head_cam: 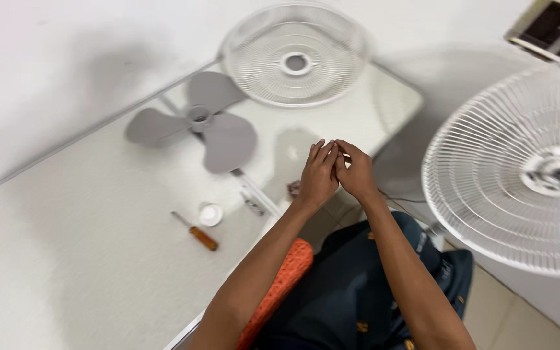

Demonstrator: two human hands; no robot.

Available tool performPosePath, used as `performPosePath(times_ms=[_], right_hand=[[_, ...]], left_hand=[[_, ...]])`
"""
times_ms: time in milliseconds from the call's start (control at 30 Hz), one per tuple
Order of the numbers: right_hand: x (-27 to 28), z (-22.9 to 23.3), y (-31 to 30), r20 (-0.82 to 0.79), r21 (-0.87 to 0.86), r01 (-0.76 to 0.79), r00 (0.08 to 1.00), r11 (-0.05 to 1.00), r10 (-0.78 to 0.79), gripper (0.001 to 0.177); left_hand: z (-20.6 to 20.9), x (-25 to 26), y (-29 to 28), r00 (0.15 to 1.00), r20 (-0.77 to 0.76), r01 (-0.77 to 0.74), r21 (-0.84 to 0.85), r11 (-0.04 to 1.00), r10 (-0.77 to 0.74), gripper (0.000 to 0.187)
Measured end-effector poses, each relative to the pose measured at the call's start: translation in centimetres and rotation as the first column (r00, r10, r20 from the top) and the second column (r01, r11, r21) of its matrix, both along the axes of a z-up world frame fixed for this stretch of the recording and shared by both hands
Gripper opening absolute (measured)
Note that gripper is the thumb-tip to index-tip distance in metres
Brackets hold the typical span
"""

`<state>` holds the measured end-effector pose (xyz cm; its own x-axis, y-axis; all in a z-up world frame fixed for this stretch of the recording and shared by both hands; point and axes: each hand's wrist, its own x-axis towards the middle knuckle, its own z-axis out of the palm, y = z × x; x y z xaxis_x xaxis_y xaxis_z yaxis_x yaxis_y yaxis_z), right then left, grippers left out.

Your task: The person removes the front grille of a standing electric fan by unscrewing fasteners, then detaches the fan blade assembly and places both parts on a nearby table. The person then begins to reattach the rear grille to the fan body.

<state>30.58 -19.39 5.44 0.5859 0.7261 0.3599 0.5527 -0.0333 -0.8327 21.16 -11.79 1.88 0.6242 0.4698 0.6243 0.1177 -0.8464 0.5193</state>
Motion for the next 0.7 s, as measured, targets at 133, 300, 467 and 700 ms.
performPosePath(times_ms=[133,300,467,700], right_hand=[[3.8,0.3,-7.0,0.138,0.079,0.132,0.98,0.988,-0.142,0.032],[7.8,0.4,-16.2,0.173,0.108,0.346,0.917,0.932,-0.361,0.032],[10.7,0.0,-24.9,0.088,0.06,0.512,0.852,0.857,-0.516,0.034],[13.6,-1.3,-33.5,0.051,0.037,0.665,0.745,0.746,-0.666,0.029]], left_hand=[[0.1,4.7,-5.3,0.984,0.035,0.176,-0.042,0.983,-0.175,0.05],[0.6,10.4,-13.3,0.921,0.076,0.386,-0.072,0.919,-0.381,0.051],[0.3,14.7,-21.0,0.837,0.004,0.543,-0.12,0.831,-0.547,0.055],[-0.1,18.5,-27.5,0.724,-0.03,0.68,-0.142,0.72,-0.69,0.055]])
